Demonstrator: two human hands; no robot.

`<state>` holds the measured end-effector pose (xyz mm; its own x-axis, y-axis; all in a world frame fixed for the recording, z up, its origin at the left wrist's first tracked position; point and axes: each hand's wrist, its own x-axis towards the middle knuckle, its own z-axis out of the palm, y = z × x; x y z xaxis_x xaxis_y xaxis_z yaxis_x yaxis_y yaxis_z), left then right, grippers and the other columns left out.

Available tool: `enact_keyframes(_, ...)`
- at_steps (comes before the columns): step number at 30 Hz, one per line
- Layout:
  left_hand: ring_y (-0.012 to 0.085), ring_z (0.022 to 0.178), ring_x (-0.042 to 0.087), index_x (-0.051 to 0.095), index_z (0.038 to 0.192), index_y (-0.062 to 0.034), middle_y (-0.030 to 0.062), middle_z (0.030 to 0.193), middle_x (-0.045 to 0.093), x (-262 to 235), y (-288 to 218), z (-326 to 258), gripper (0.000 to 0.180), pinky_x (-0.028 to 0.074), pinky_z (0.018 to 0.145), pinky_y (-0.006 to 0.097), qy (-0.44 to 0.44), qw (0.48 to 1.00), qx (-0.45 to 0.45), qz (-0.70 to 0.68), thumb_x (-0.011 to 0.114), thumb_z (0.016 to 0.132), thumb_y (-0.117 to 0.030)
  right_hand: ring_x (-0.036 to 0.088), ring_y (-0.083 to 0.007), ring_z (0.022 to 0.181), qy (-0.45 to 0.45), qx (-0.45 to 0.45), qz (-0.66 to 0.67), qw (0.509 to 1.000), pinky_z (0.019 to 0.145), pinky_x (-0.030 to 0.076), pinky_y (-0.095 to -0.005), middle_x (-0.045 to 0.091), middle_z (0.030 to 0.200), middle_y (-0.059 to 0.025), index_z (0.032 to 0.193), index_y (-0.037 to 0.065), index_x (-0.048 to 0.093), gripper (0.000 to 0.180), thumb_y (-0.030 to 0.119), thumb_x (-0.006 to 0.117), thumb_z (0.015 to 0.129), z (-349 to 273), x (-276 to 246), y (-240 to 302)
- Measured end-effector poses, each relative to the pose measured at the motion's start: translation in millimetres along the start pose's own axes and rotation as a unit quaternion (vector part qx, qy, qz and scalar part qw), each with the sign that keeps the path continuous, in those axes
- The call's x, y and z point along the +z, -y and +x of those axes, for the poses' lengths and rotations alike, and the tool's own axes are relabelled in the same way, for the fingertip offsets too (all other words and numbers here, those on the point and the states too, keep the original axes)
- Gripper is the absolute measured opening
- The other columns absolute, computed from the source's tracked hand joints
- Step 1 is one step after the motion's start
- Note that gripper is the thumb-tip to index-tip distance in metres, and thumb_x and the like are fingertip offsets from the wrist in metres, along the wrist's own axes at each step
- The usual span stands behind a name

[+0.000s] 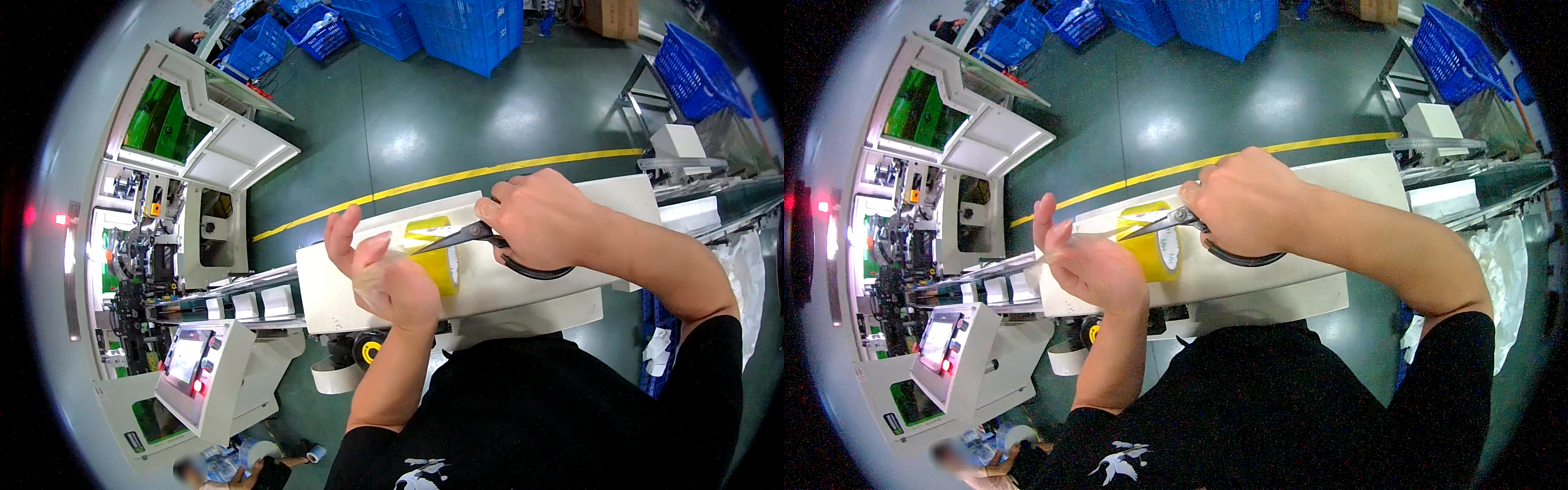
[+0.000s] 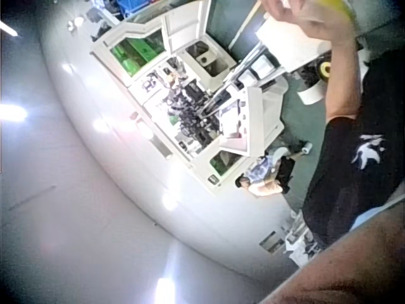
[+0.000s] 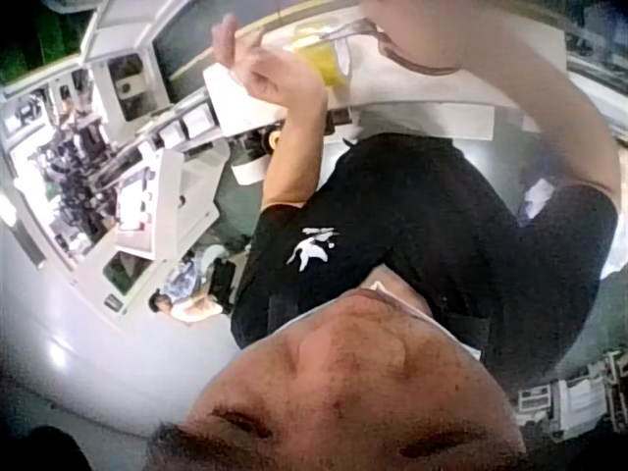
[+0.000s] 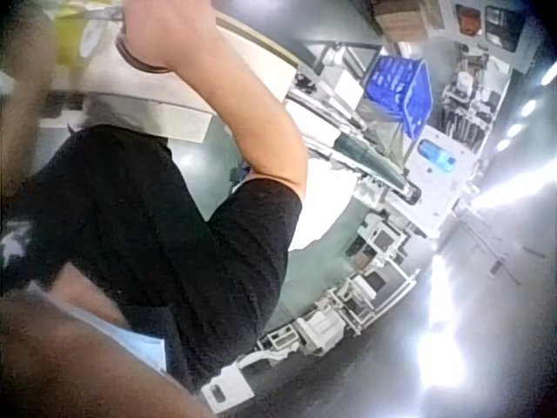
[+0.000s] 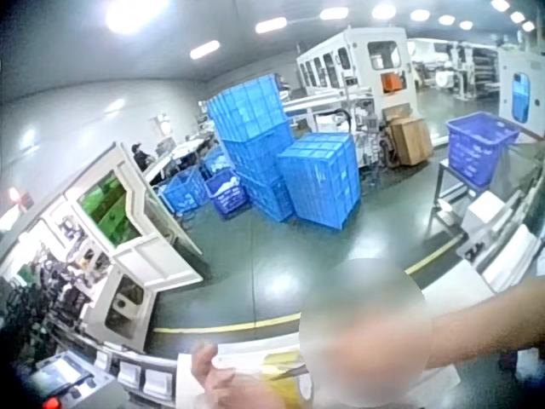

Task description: The person walks through a factory floor holding a roll of yellow tape, then uses scissors to cut a strip of tape and a small plastic piece. The person walks to a table and places the tape and scissors down, then picks up a small plastic piece and manipulates it with their hands.

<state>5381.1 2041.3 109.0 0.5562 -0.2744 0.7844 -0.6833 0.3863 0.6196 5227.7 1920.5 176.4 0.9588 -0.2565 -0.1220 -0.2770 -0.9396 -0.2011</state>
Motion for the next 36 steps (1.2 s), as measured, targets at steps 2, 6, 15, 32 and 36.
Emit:
enact_keyframes(2, 0.0367, 0.13, 0.039, 0.052, 0.092, -0.0129, 0.0154, 0.129, 0.052, -1, -2, -1, 0.009, 0.025, 0.11, 0.052, 0.021, 0.998, 0.036, 0.046, 0.053, 0.096, -0.021, 0.067, -0.0338, 0.078, -0.006, -0.011, 0.001, 1.0, 0.066, 0.053, -0.042, 0.066, 0.083, -0.0178, 0.096, 0.0, 0.064, 0.037, 0.03, 0.072, 0.075, 3, -1, 1)
enact_keyframes(6, 0.0365, 0.13, 0.039, 0.052, 0.092, -0.0128, 0.0158, 0.129, 0.052, -3, -5, 0, 0.014, 0.024, 0.111, 0.052, 0.043, 0.993, 0.073, 0.079, 0.047, 0.098, -0.024, 0.066, -0.0315, 0.071, 0.005, -0.023, -0.006, 1.0, 0.061, 0.051, -0.0395, 0.065, 0.075, -0.0147, 0.094, 0.001, 0.065, 0.037, 0.03, 0.074, 0.073, 10, -3, 2)
enact_keyframes(15, 0.0291, 0.131, 0.039, 0.053, 0.101, -0.0087, 0.0213, 0.133, 0.049, 4, 0, 3, 0.031, 0.022, 0.114, 0.044, -0.051, 0.996, -0.028, -0.071, 0.036, 0.104, -0.035, 0.064, -0.033, 0.059, 0.017, -0.047, -0.028, 0.998, 0.057, 0.05, -0.0397, 0.063, 0.06, -0.0141, 0.085, 0.002, 0.066, 0.027, 0.027, 0.066, 0.076, 12, 3, -6)
enact_keyframes(32, 0.0248, 0.127, 0.044, 0.053, 0.109, -0.0012, 0.0197, 0.131, 0.052, -1, 6, 3, 0.037, 0.025, 0.113, 0.039, -0.057, 0.983, -0.112, -0.13, 0.037, 0.105, -0.034, 0.059, -0.0354, 0.081, -0.057, 0.213, 0.207, 0.953, 0.072, 0.047, -0.0422, 0.059, 0.091, -0.0183, 0.102, 0.002, 0.056, 0.036, 0.033, 0.066, 0.088, -34, 48, -36)
enact_keyframes(36, 0.0242, 0.127, 0.045, 0.054, 0.111, -0.0012, 0.0194, 0.131, 0.052, 0, 4, 1, 0.037, 0.026, 0.113, 0.038, -0.061, 0.983, -0.119, -0.123, 0.037, 0.105, -0.033, 0.061, -0.0372, 0.088, -0.037, 0.214, 0.127, 0.968, 0.077, 0.049, -0.0439, 0.06, 0.095, -0.0186, 0.107, 0.004, 0.06, 0.046, 0.044, 0.067, 0.085, -43, 46, -36)
